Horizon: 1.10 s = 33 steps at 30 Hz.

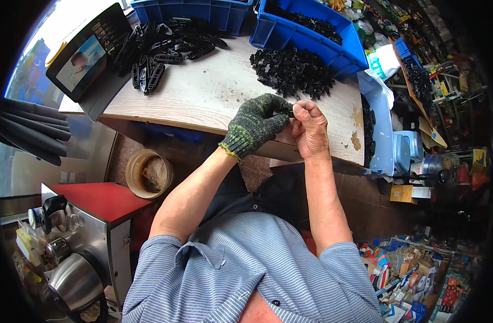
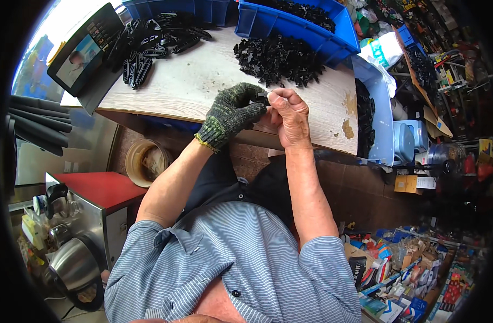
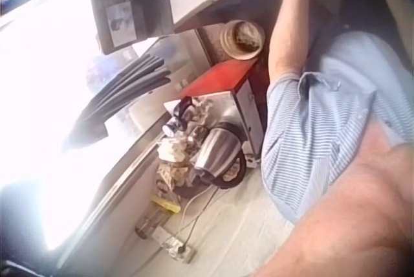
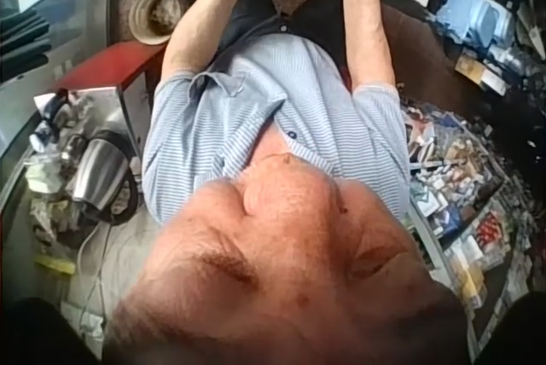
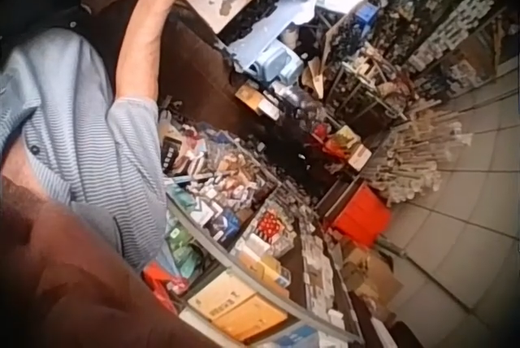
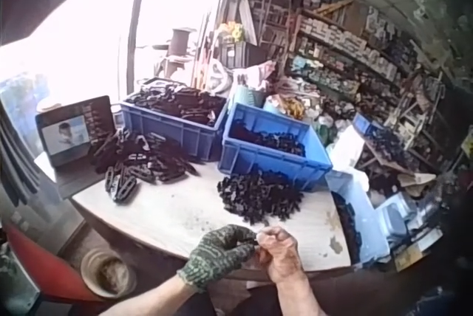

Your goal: Inspecting and sorting small black plastic mechanical parts on a workbench into bins.

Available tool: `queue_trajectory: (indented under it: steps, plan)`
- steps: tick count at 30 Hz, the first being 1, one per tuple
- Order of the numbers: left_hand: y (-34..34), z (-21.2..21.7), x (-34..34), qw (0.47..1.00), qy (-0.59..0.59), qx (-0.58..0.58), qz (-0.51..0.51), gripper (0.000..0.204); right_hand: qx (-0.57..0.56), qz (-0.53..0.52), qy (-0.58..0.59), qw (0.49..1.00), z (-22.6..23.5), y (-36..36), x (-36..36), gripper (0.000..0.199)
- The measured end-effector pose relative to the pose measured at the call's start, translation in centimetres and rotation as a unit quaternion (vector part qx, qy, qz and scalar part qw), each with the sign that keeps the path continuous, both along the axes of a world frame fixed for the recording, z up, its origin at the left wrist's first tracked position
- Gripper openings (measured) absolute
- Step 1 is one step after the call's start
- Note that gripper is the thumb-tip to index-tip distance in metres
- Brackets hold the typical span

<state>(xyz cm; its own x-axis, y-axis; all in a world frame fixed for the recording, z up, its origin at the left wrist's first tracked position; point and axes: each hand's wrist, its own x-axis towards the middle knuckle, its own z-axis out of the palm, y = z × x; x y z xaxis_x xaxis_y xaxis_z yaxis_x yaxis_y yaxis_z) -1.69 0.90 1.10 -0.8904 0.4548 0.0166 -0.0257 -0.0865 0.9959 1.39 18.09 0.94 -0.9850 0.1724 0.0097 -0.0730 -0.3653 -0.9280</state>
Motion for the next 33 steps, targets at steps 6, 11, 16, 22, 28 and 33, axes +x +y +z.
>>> queue_trajectory:
  steps: [6, 11, 16, 22, 28, 33]
  plan:
    - [0.1, 0.2, 0.2, 1.000, 0.009, 0.007, 0.021, 0.029, 0.029, 0.027, -0.013, 0.999, -0.1, 0.4, -0.2, 0.015]
    - [0.0, 0.7, -0.1, 0.994, -0.094, 0.056, 0.013, 0.028, -0.001, 0.026, -0.046, 0.999, -0.1, 0.1, -0.2, 0.014]
    - [0.2, 0.4, 0.0, 0.985, -0.138, 0.096, 0.042, 0.027, 0.047, 0.028, -0.052, 0.997, 0.2, 0.1, -0.3, 0.014]
    - [0.3, 0.8, 0.0, 0.975, -0.173, 0.114, 0.076, 0.026, 0.139, 0.024, -0.076, 0.987, 1.3, -0.5, -0.3, 0.029]
    - [-0.1, 0.6, -0.2, 0.976, -0.164, 0.130, 0.064, 0.026, 0.126, 0.061, -0.099, 0.985, 1.9, -0.5, -0.5, 0.037]
    - [-0.3, 1.1, -0.2, 0.976, -0.162, 0.133, 0.057, 0.025, 0.132, 0.074, -0.116, 0.982, 1.9, -0.2, -0.6, 0.038]
